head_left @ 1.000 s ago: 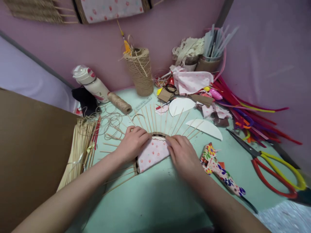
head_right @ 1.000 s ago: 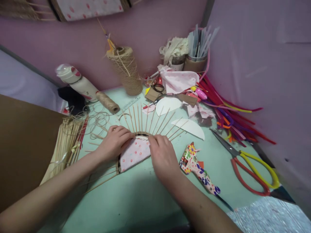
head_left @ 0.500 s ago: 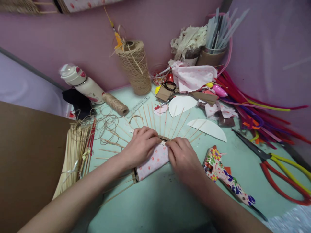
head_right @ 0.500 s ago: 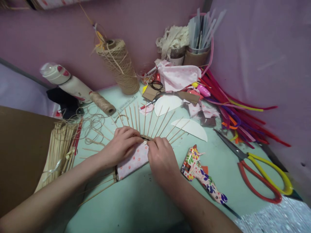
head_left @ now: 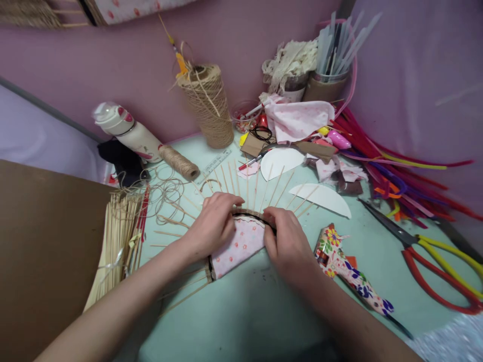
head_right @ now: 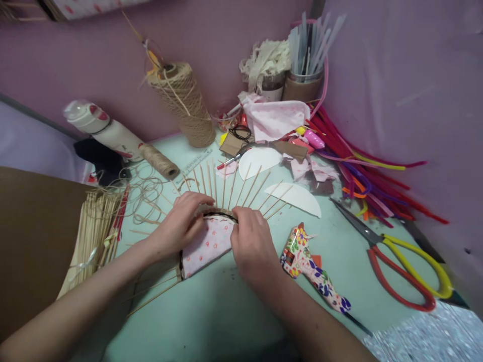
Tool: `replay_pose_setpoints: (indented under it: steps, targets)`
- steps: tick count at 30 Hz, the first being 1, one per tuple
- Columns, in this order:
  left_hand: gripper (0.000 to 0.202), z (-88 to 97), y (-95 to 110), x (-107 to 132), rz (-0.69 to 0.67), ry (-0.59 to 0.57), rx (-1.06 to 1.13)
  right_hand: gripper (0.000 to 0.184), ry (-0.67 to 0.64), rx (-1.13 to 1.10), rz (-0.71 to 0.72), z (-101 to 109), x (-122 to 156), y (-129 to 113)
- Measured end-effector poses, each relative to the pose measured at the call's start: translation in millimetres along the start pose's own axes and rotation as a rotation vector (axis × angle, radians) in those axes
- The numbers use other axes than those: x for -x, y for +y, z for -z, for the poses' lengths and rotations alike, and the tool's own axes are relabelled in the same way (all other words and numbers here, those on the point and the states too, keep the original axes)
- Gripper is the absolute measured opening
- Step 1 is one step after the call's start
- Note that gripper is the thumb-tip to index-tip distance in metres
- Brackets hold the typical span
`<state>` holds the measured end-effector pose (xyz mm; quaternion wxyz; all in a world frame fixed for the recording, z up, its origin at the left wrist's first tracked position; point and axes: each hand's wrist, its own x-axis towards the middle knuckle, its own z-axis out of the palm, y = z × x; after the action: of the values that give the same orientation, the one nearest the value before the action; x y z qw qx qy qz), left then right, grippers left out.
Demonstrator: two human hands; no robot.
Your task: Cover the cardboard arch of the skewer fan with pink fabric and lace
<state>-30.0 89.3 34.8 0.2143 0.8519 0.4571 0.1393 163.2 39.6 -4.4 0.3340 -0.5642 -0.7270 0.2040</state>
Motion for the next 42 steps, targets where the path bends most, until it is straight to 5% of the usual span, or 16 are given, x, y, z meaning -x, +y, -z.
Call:
replay_pose_setpoints:
  steps: [6,10,16,23,28,36,42]
  targets:
    - [0.069,-20.4,3.0,0.2,-0.051,-0.078,0.128,0.041,-0.066,-0.066,-0.002,-14.8,3.5,2.7]
    - [0.07,-21.8,0.8,1.2,-0.05,-0.099,0.106,0.041,-0.115,-0.067,-0.019,-12.7,3.1,2.8]
    - [0.068,-16.2,0.5,6.2,0.043,0.018,0.103,0.04,0.005,-0.127,-0.082,-5.5,2.9,3.8]
    - [0.075,-14.8,3.5,15.8,0.069,-0.023,0.111,0.044,-0.104,-0.129,-0.104,-4.4,4.9,3.8]
    - [0.073,-12.5,5.9,10.9,0.067,0.065,0.144,0.045,-0.02,-0.186,-0.056,-0.5,4.6,1.2]
    - [0.082,-17.6,3.0,2.0,0.035,-0.06,0.2,0.048,-0.008,-0.187,0.008,-1.1,5.9,1.2]
    - [0.072,-10.6,9.4,-0.6,0.006,0.187,0.126,0.045,0.042,-0.184,0.003,1.4,8.5,2.0]
